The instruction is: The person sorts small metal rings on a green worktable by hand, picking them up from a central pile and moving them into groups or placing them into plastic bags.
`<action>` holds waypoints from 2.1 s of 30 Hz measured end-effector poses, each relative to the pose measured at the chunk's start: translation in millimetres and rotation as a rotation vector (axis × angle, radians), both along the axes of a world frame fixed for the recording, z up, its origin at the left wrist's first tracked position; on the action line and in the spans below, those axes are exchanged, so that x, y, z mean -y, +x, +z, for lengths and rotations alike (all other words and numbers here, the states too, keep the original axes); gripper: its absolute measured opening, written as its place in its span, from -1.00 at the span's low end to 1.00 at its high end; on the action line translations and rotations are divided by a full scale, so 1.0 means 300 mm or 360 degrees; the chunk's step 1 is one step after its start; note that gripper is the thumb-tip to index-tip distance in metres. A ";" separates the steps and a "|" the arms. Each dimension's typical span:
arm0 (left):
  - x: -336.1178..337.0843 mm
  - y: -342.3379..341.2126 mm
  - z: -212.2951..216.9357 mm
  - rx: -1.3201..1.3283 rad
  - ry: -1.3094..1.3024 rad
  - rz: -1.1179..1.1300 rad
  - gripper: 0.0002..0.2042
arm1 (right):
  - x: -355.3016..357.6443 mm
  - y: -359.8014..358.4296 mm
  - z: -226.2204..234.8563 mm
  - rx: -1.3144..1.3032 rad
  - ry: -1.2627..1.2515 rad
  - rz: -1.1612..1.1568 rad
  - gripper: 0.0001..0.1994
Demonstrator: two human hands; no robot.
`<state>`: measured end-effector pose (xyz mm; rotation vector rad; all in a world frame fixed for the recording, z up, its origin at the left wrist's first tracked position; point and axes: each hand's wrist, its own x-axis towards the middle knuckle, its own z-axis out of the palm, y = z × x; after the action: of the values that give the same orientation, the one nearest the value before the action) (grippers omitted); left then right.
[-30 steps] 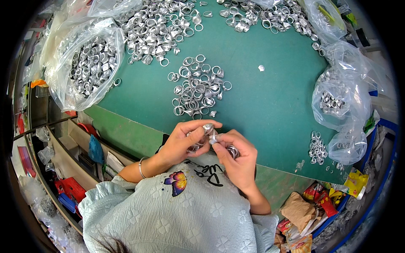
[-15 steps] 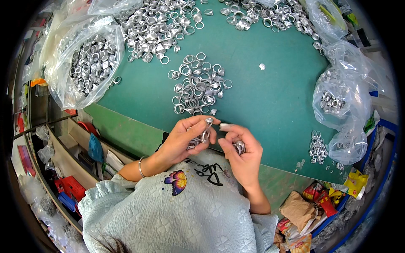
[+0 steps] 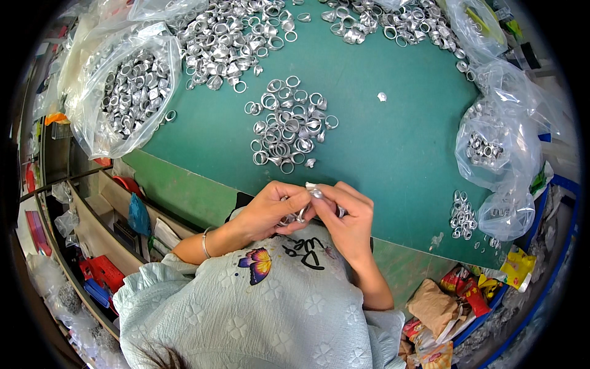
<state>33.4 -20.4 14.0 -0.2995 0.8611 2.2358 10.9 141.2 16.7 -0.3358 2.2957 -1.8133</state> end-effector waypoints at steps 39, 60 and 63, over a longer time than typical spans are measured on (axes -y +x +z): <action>0.004 -0.014 0.020 0.0039 -0.0187 0.0142 -0.80 | 0.002 0.013 0.061 0.0157 -0.0144 -0.0168 -0.74; 0.049 0.027 -0.021 0.0031 -0.0313 0.0142 -0.86 | -0.044 -0.049 -0.062 0.1190 -0.1295 -0.0092 -0.81; 0.046 0.031 -0.025 0.0041 -0.0292 0.0157 -0.86 | 0.033 -0.063 -0.053 0.0475 -0.0084 -0.0184 -0.80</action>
<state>42.8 -34.3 6.5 -0.4646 1.0605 2.2406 -8.1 131.4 0.9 0.0604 2.1021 -1.8360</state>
